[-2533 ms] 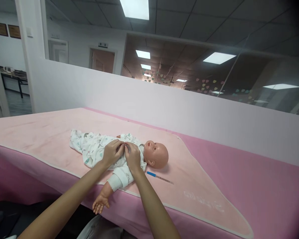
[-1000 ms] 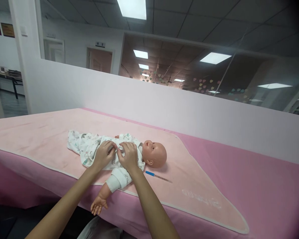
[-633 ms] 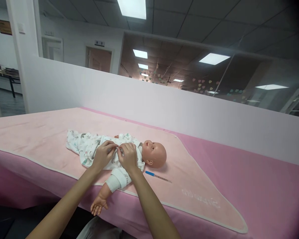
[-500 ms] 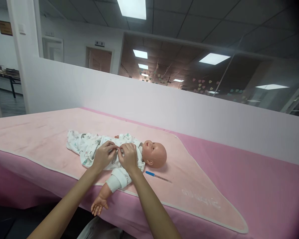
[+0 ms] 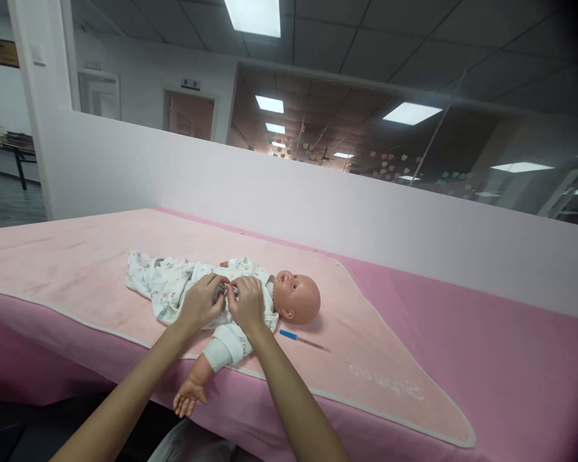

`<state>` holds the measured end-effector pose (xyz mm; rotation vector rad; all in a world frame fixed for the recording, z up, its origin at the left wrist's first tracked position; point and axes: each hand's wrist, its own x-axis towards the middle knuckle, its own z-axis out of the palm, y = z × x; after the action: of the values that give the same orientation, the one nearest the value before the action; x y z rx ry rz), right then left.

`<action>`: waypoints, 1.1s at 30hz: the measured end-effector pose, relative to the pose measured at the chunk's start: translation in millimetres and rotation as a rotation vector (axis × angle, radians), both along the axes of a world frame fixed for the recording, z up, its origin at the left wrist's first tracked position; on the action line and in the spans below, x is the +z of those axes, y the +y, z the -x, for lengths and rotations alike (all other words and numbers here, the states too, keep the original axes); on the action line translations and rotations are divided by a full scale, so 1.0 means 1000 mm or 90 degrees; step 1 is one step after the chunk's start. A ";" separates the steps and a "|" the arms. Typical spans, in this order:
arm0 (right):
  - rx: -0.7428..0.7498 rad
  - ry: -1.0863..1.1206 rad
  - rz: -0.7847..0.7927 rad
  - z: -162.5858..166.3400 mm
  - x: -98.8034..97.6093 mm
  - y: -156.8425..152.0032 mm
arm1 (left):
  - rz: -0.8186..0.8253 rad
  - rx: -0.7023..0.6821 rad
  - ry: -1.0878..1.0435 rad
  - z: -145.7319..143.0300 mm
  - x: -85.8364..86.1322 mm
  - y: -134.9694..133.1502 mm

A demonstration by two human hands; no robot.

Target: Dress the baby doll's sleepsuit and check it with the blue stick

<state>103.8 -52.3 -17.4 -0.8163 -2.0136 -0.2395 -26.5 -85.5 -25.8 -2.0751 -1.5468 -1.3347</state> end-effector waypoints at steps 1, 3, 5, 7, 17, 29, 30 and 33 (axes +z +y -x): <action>-0.001 0.002 0.000 0.000 0.000 0.000 | -0.001 -0.005 -0.009 0.000 0.000 0.000; -0.001 0.005 0.001 0.000 0.000 0.000 | -0.004 -0.015 -0.029 0.001 0.000 0.000; -0.002 0.005 0.000 0.000 0.000 0.000 | -0.007 -0.025 -0.042 0.001 0.000 0.000; -0.002 0.005 -0.001 0.000 0.000 0.000 | -0.009 -0.031 -0.053 0.002 0.000 0.001; -0.009 0.020 0.002 -0.001 0.000 0.000 | -0.043 -0.049 -0.149 0.006 -0.002 0.004; 0.006 -0.063 -0.006 0.003 0.003 0.003 | -0.020 -0.129 -0.277 0.002 0.004 0.004; 0.002 -0.059 -0.005 0.003 0.002 0.003 | -0.019 -0.133 -0.274 0.002 0.004 0.004; -0.011 -0.048 0.002 0.002 0.000 0.005 | -0.006 -0.146 -0.262 0.003 0.005 0.004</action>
<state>101.4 -47.6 -17.5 -0.8373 -2.0790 -0.2806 -29.2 -81.7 -21.2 -2.1181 -1.4690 -1.9479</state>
